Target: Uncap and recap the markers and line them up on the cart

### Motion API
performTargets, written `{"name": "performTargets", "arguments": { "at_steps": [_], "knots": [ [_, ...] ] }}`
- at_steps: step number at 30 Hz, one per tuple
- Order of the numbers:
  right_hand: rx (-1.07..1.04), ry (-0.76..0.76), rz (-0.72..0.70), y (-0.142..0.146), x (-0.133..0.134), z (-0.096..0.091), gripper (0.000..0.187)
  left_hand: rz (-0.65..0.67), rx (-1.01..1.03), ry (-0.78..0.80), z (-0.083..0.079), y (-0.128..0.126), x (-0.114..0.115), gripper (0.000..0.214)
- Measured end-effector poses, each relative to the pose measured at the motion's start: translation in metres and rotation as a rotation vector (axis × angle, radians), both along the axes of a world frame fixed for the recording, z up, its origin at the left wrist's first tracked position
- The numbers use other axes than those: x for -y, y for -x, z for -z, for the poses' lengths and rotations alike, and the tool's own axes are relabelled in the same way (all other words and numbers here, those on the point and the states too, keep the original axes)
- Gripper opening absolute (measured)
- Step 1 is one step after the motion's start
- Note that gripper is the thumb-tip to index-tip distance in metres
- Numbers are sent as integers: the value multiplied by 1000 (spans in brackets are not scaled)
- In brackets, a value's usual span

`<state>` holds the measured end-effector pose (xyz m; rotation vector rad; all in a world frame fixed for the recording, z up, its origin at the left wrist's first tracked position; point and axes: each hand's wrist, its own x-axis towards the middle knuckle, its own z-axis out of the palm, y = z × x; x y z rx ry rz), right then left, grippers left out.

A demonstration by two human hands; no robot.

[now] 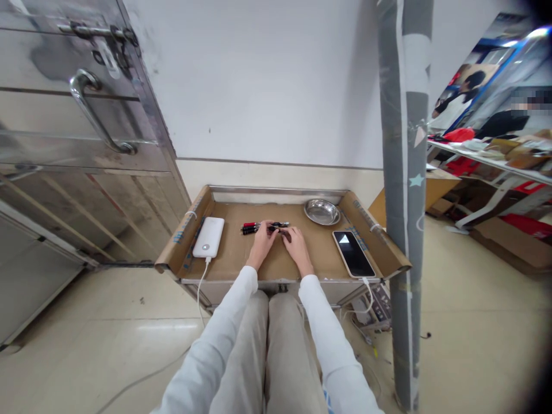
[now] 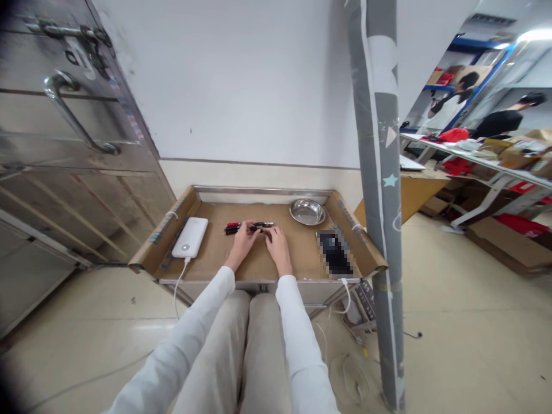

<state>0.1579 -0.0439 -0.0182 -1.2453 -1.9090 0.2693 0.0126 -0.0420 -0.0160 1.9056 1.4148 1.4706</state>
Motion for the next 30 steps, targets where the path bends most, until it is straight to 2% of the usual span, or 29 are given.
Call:
{"name": "performTargets", "arguments": {
  "at_steps": [5, 15, 20, 23, 26, 30],
  "knots": [
    [-30, 15, -29, 0, 0, -1, 28, 9, 11, -81, -4, 0, 7, 25],
    [-50, 18, -19, -1, -4, 3, 18, -74, 44, -72, -11, 3, 13, 25],
    [-69, 20, -5, -1, -3, 2, 21, -183, 91, -87, -13, 5, 13, 26],
    [-68, 15, 52, -2, -2, 1, 23, -227, 144, -78, -13, 6, 11, 25],
    [-71, -13, 143, -3, 0, 0, 27, -135, 144, -7, -12, 5, 9, 20],
    [-58, -62, 190, -3, 3, -2, 31, 42, -31, 100, -8, 2, 6, 10]
  ]
}}
